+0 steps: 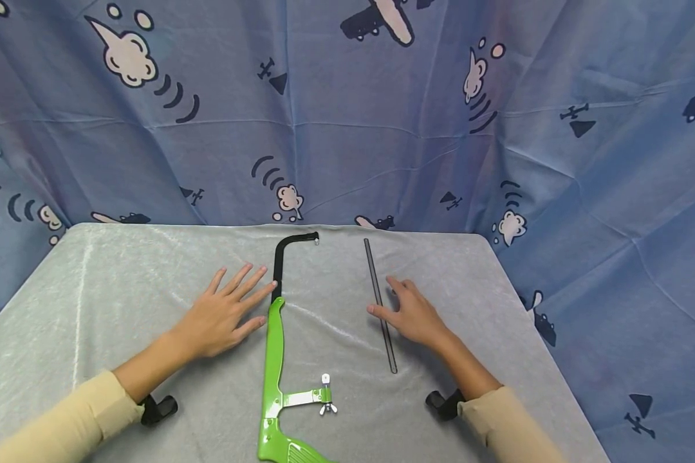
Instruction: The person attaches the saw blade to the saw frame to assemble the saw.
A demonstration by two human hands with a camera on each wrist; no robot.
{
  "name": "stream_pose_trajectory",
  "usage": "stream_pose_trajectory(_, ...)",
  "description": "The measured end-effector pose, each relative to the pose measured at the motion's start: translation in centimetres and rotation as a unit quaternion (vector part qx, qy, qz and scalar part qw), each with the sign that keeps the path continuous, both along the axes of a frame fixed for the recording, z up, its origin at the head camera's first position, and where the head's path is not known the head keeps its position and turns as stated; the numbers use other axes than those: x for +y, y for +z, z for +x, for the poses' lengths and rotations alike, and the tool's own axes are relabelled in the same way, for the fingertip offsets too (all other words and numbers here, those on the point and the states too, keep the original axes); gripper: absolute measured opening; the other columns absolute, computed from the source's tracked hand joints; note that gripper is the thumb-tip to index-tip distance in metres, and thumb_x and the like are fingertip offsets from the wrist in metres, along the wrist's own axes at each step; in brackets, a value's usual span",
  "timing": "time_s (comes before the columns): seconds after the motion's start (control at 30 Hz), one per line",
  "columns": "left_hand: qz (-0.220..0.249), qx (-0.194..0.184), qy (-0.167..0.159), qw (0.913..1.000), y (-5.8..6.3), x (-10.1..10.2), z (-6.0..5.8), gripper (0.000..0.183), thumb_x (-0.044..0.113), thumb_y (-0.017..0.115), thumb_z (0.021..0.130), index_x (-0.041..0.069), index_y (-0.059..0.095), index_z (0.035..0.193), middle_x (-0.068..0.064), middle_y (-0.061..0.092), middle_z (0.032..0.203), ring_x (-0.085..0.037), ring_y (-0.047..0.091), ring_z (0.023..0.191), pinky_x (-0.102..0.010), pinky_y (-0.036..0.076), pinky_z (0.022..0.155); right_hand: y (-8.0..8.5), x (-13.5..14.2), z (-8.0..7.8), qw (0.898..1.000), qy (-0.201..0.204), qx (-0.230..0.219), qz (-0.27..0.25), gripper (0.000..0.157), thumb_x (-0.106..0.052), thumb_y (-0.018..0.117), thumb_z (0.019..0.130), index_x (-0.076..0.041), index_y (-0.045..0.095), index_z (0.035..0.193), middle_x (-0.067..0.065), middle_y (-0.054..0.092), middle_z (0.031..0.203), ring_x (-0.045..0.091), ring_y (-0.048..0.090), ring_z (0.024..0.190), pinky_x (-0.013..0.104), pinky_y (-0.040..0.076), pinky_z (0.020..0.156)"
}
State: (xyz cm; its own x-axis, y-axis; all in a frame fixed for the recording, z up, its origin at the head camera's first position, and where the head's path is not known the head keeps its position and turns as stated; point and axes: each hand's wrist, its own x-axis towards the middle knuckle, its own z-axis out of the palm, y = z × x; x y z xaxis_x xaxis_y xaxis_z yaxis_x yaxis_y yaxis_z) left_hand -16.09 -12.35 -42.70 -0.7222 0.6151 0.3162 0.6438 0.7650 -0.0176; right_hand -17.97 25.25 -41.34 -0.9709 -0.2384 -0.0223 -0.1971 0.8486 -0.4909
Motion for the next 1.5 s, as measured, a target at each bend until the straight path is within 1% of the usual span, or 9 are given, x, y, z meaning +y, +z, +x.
stream_pose_trajectory(0.2, 0.005, -0.030, -0.027, 0.9992, 0.0, 1.3, 1.0, 0.058, 0.050, 0.041, 0.093, 0.023, 0.034, 0.143, -0.004, 0.021, 0.151, -0.028, 0.018, 0.138, -0.057, 0.014, 0.106, -0.7, 0.1, -0.1, 0.999, 0.003, -0.009, -0.051, 0.076, -0.049, 0.066, 0.079, 0.001, 0.045, 0.133, 0.014, 0.055, 0.107, 0.023, 0.052, 0.086, 0.034, 0.043, 0.069)
stream_pose_trajectory(0.57, 0.000, -0.107, -0.072, 0.9917, 0.5, 3.1, 2.5, 0.059, 0.051, 0.037, 0.094, 0.022, 0.029, 0.145, -0.003, 0.021, 0.151, -0.022, 0.010, 0.140, -0.051, 0.014, 0.109, -1.2, -0.1, -0.1, 0.995, 0.023, -0.020, -0.092, 0.061, -0.034, 0.069, 0.081, 0.008, 0.054, 0.122, 0.017, 0.061, 0.100, 0.020, 0.053, 0.076, 0.031, 0.044, 0.064)
stream_pose_trajectory(0.67, -0.004, -0.125, -0.090, 0.9881, 0.5, 3.4, 2.9, 0.060, 0.052, 0.033, 0.095, 0.021, 0.027, 0.146, -0.003, 0.018, 0.152, -0.023, 0.010, 0.140, -0.050, 0.014, 0.109, -1.3, -0.1, -0.1, 0.992, 0.015, -0.044, -0.115, 0.061, -0.031, 0.071, 0.080, 0.008, 0.052, 0.123, 0.017, 0.059, 0.101, 0.018, 0.053, 0.071, 0.030, 0.046, 0.060)
stream_pose_trajectory(0.8, 0.005, -0.141, -0.119, 0.9828, 0.5, 4.0, 3.3, 0.061, 0.053, 0.031, 0.095, 0.019, 0.028, 0.146, -0.005, 0.021, 0.151, -0.024, 0.015, 0.139, -0.050, 0.016, 0.108, -1.6, -0.1, -0.1, 0.981, -0.017, -0.096, -0.168, 0.065, -0.029, 0.073, 0.078, 0.008, 0.049, 0.126, 0.017, 0.055, 0.103, 0.019, 0.056, 0.061, 0.033, 0.049, 0.051)
stream_pose_trajectory(0.87, 0.017, -0.150, -0.136, 0.9792, 0.5, 4.2, 3.5, 0.061, 0.053, 0.032, 0.095, 0.018, 0.029, 0.145, -0.007, 0.026, 0.150, -0.024, 0.019, 0.138, -0.050, 0.018, 0.108, -1.6, 0.0, -0.2, 0.974, -0.036, -0.120, -0.189, 0.066, -0.027, 0.074, 0.077, 0.007, 0.049, 0.127, 0.017, 0.054, 0.103, 0.020, 0.055, 0.058, 0.035, 0.050, 0.049)
stream_pose_trajectory(1.0, 0.040, -0.181, -0.163, 0.9689, 0.6, 4.7, 3.9, 0.061, 0.051, 0.037, 0.094, 0.015, 0.032, 0.144, -0.010, 0.033, 0.146, -0.024, 0.026, 0.136, -0.049, 0.019, 0.108, -1.7, -0.1, -0.2, 0.970, -0.059, -0.136, -0.195, 0.062, -0.019, 0.074, 0.076, 0.006, 0.049, 0.127, 0.015, 0.053, 0.102, 0.017, 0.056, 0.059, 0.035, 0.050, 0.049)
stream_pose_trajectory(1.17, 0.058, -0.230, -0.175, 0.9557, 1.0, 5.0, 4.3, 0.062, 0.050, 0.041, 0.093, 0.014, 0.035, 0.142, -0.008, 0.038, 0.143, -0.024, 0.028, 0.135, -0.046, 0.021, 0.108, -1.7, -0.2, -0.3, 0.969, -0.075, -0.136, -0.194, 0.056, -0.010, 0.072, 0.077, 0.004, 0.051, 0.127, 0.015, 0.054, 0.101, 0.015, 0.056, 0.058, 0.033, 0.051, 0.050)
stream_pose_trajectory(1.4, 0.066, -0.261, -0.194, 0.9432, 1.0, 5.3, 4.7, 0.063, 0.053, 0.042, 0.091, 0.013, 0.039, 0.140, -0.004, 0.044, 0.139, -0.023, 0.032, 0.133, -0.043, 0.021, 0.109, -1.8, -0.2, -0.2, 0.969, -0.077, -0.127, -0.198, 0.052, -0.006, 0.070, 0.077, 0.004, 0.052, 0.125, 0.015, 0.054, 0.100, 0.015, 0.056, 0.060, 0.033, 0.051, 0.052)
stream_pose_trajectory(1.5, 0.069, -0.270, -0.195, 0.9404, 0.9, 5.4, 5.0, 0.063, 0.055, 0.044, 0.090, 0.014, 0.043, 0.138, -0.002, 0.047, 0.136, -0.021, 0.037, 0.130, -0.039, 0.026, 0.107, -1.8, -0.3, -0.1, 0.970, -0.072, -0.121, -0.198, 0.051, -0.004, 0.068, 0.078, 0.004, 0.052, 0.125, 0.015, 0.053, 0.099, 0.016, 0.056, 0.059, 0.033, 0.051, 0.051)
